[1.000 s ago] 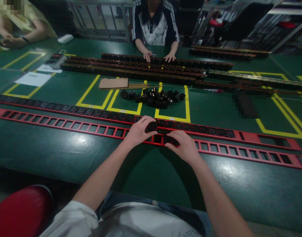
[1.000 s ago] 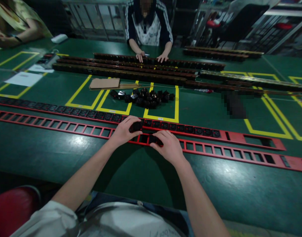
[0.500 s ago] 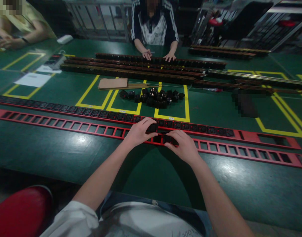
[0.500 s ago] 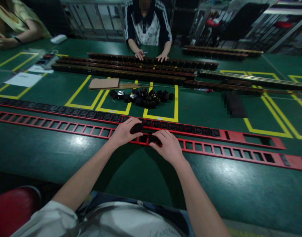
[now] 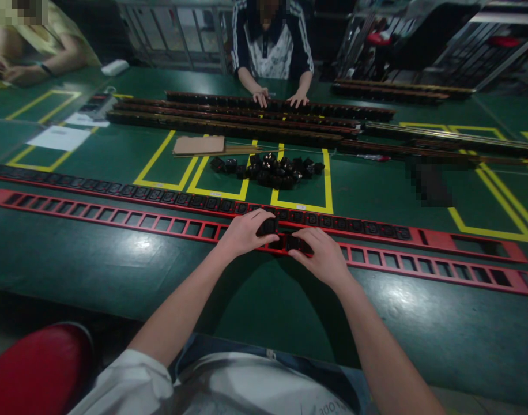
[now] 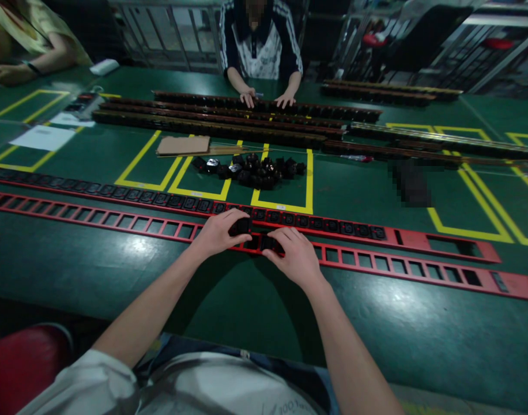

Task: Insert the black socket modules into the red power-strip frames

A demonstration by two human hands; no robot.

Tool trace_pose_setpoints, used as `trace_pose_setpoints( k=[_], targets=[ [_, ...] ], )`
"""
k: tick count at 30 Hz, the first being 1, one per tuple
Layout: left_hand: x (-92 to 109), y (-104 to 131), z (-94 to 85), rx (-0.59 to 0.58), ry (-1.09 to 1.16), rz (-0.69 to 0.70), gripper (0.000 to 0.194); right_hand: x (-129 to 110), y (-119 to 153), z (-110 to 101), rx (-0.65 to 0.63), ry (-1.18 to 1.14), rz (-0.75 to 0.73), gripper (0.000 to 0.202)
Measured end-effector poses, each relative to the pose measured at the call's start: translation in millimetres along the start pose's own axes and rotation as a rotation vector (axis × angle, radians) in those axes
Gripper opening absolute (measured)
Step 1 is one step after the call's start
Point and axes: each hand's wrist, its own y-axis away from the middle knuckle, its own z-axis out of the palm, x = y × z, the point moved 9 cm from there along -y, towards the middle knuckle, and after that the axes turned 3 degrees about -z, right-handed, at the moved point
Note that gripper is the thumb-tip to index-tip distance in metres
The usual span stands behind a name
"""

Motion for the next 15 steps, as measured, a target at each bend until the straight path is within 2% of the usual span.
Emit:
trace_pose_setpoints(
  k=[5, 15],
  targets=[
    [6.0, 1.6, 1.2, -0.027, -0.017, 0.086, 0.042, -1.5, -0.5, -0.4, 0.012, -0.005, -0.014, 0.024],
    [8.1, -1.2, 8.9, -0.131, -0.055, 0.091, 0.041, -1.1, -0.6, -0.6, 0.013, -0.005, -0.002, 0.023]
  ],
)
